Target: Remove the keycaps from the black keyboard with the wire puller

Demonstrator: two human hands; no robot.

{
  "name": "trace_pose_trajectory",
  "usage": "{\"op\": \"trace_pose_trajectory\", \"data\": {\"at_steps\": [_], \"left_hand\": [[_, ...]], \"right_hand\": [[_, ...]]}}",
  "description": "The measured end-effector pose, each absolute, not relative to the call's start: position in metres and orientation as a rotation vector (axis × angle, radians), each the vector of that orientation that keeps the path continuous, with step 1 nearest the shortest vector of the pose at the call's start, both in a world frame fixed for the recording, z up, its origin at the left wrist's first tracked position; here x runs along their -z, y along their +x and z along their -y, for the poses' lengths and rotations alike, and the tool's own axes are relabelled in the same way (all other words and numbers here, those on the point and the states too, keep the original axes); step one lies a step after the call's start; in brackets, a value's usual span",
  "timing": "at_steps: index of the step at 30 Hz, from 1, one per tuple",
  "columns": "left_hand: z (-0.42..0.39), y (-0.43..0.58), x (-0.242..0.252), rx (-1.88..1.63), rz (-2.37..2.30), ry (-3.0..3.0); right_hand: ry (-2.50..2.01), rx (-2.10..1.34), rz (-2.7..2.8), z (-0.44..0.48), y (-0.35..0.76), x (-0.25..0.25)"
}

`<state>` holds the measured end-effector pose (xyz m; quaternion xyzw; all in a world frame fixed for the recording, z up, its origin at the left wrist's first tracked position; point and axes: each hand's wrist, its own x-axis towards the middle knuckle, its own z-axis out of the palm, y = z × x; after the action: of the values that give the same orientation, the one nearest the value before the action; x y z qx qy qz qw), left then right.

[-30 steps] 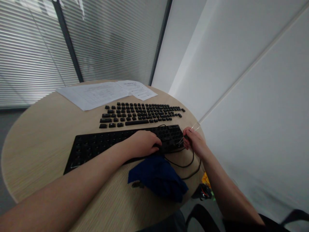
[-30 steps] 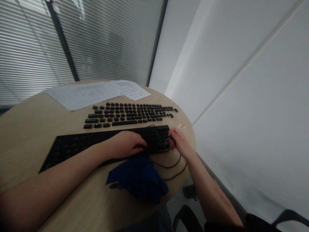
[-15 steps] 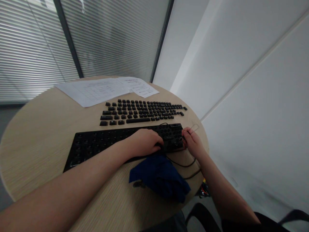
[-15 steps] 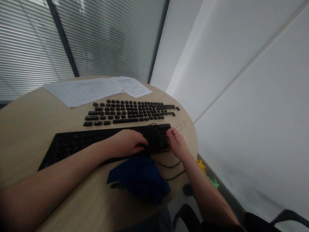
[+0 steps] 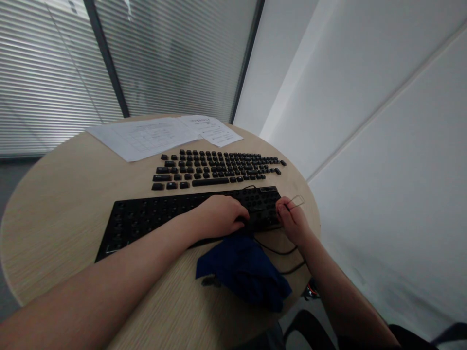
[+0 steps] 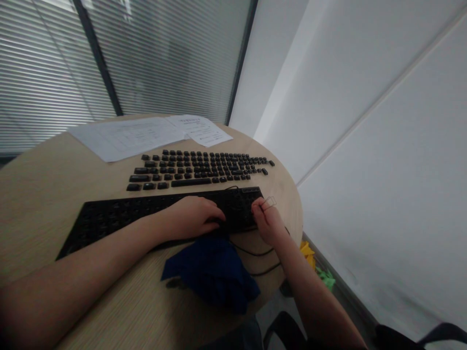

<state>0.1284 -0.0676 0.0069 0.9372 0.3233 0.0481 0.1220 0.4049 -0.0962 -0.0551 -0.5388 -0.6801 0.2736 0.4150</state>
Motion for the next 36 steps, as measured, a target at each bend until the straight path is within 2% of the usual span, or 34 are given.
{"op": "trace_pose_trajectory", "data": {"at_steps": [6,18,25,30,36], "left_hand": [[0.068,0.129,-0.008,-0.126,-0.961,2.732],[0.069,0.13,-0.006,-0.112,-0.997,2.705],[0.069,0.13,-0.006,-0.094,-1.004,2.691],[0.07,0.13,-0.004,-0.16,-1.002,2.687],[0.077,0.143,-0.01,-0.478,-1.12,2.436]], "right_hand": [[-1.304,-0.54,1.77,0.1,0.406,0.064],[-1.198,-0.857,1.309,0.097,0.396,0.067],[-1.09,-0.863,1.168,0.091,0.388,0.061],[-1.084,-0.662,1.342,0.101,0.388,0.065],[-0.93,-0.1,1.871,0.121,0.39,0.052]]}}
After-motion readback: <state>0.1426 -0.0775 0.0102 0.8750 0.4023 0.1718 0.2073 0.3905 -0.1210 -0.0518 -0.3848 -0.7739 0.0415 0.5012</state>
